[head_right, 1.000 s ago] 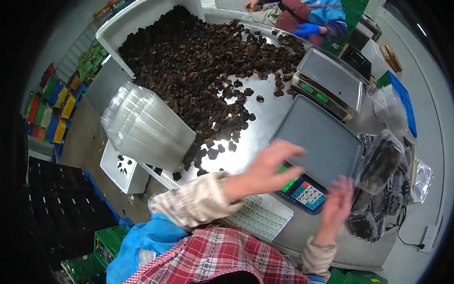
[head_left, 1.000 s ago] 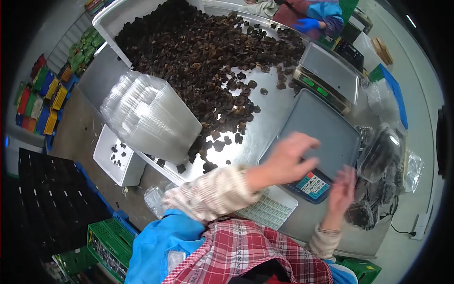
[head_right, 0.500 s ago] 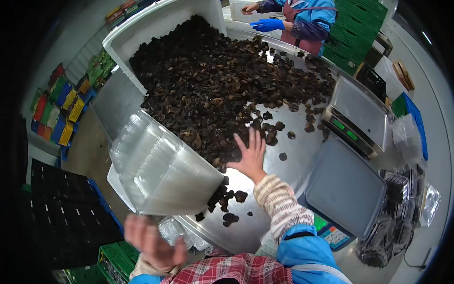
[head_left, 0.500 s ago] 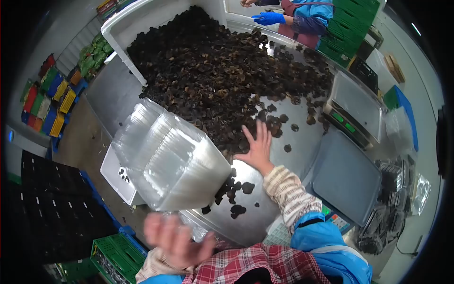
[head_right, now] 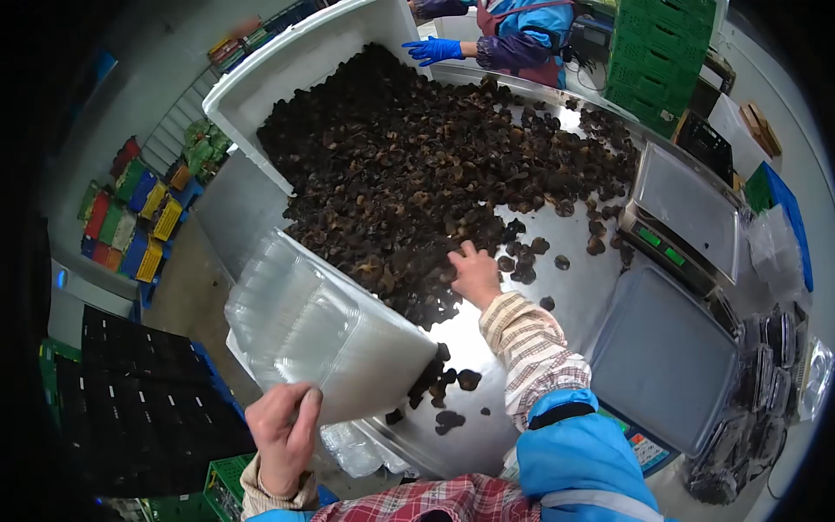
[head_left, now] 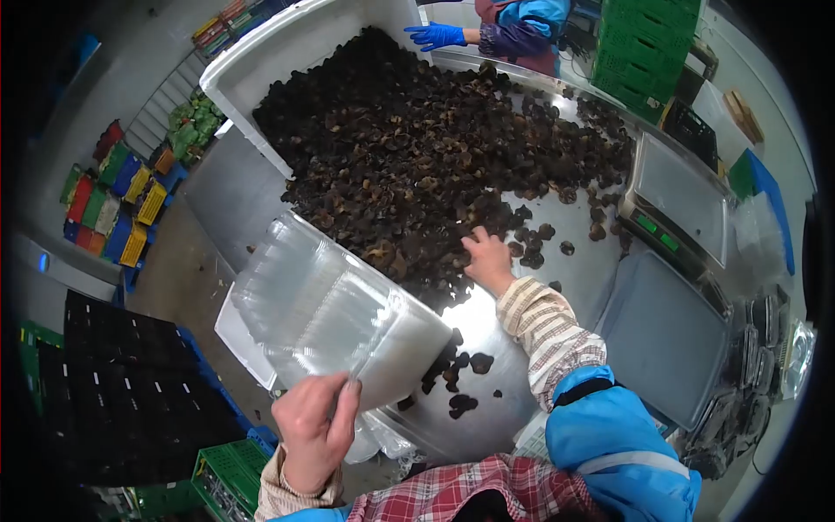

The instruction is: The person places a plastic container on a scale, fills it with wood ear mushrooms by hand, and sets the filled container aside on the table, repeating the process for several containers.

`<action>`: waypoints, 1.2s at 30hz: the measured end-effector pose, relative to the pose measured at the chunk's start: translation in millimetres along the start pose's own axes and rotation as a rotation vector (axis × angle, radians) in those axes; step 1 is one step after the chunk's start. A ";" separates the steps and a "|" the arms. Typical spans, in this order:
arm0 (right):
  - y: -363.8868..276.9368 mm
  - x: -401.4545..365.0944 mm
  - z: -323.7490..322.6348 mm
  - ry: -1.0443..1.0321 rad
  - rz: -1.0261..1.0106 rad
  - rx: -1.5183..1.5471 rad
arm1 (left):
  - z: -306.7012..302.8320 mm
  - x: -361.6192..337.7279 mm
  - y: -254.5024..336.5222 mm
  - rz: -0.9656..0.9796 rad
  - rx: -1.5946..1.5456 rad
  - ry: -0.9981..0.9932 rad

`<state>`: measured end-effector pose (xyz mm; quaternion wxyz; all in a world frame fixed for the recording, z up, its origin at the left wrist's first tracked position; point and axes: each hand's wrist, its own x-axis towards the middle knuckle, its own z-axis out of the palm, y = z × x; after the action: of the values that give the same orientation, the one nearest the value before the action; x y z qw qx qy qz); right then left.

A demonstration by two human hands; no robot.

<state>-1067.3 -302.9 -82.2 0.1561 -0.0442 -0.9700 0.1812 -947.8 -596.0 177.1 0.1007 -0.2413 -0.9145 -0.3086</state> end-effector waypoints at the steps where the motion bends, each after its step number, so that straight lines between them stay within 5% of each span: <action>1: 2.4 -5.6 0.2 0.028 0.056 0.045 | -0.9 2.1 2.9 0.005 -0.029 0.018; 5: 0.9 -23.3 -29.2 0.103 0.310 0.383 | 3.1 11.3 -27.5 0.014 0.096 0.091; 9: -14.0 -32.5 -88.9 0.166 0.511 0.909 | -20.4 46.5 -28.0 -0.095 -0.183 0.665; 12: -16.7 -47.7 -158.5 0.196 0.588 1.302 | -20.1 52.1 21.1 0.019 -0.418 0.954; 15: 5.1 -81.9 -251.0 0.286 0.458 1.383 | 37.4 43.8 58.4 0.372 -0.070 0.665; 19: 21.0 -147.3 -366.0 0.415 0.452 1.191 | 152.1 17.2 131.1 0.910 -0.101 0.294; 22: 33.1 -190.2 -395.7 0.347 0.415 0.953 | 224.8 -8.6 169.0 1.235 -0.215 -0.056; 25: 55.4 -225.8 -358.7 0.263 0.458 0.682 | 271.0 -24.3 181.7 1.361 -0.244 -0.094; 28: 76.2 -255.5 -300.4 0.276 0.243 0.053 | 276.9 -35.3 175.0 1.314 -0.205 -0.271; 32: 82.5 -276.9 -283.5 0.162 0.067 -0.182 | 274.0 -20.5 120.1 0.881 -0.455 -0.032; 36: 70.3 -275.7 -310.8 -0.104 0.094 -0.103 | 315.3 32.9 5.0 0.254 0.326 0.231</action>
<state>-705.0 -171.7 88.3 0.0943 -0.0881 -0.9817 0.1401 -984.8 -386.8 -58.2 0.2805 -0.2980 -0.8969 -0.1674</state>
